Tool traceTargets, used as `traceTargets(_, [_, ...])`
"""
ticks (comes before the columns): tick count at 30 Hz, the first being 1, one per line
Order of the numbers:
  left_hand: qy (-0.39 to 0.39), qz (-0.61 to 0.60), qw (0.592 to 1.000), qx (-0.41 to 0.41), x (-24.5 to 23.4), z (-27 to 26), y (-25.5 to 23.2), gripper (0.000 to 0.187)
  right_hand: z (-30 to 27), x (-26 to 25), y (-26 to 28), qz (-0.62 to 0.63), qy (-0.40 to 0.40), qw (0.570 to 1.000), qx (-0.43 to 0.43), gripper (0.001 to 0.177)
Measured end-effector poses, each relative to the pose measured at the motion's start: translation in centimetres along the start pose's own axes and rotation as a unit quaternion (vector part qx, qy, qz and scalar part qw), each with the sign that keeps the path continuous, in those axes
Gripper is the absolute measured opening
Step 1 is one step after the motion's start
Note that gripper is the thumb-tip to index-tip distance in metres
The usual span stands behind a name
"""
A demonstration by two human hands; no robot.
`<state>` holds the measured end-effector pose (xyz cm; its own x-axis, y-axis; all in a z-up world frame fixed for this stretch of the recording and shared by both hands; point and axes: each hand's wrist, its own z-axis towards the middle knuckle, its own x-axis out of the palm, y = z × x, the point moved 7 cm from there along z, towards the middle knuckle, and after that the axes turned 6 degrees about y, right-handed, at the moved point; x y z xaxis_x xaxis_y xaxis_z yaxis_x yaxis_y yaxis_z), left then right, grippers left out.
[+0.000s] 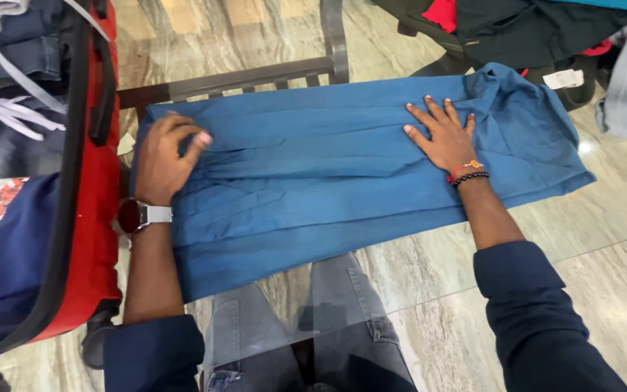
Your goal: The person folds a pair of trousers and a shirt by hand on a glass surface and places them into an open suitcase.
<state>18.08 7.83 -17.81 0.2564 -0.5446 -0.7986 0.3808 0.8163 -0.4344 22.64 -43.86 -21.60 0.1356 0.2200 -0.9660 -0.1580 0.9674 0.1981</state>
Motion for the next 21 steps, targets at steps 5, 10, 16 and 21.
traceTargets(5, [0.098, -0.037, 0.993, -0.057, 0.7, -0.2, -1.0, 0.039, -0.1, -0.2, 0.1, 0.004, -0.006, 1.000, 0.000, 0.057])
traceTargets(10, [0.009, -0.077, 0.987, -0.144, 1.6, -0.6, 3.4, 0.030, -0.1, -0.1, 0.2, 0.005, -0.011, 1.000, -0.001, 0.057])
traceTargets(16, [-0.012, 0.112, 0.971, -0.211, 2.7, -1.4, 5.4, 0.030, -0.1, -0.2, 0.1, 0.008, -0.008, 1.000, 0.000, 0.057])
traceTargets(21, [-0.021, 0.268, 0.910, -0.315, 3.6, -1.8, 6.9, 0.054, -0.2, -0.2, 0.2, 0.009, -0.006, 1.000, 0.002, 0.057])
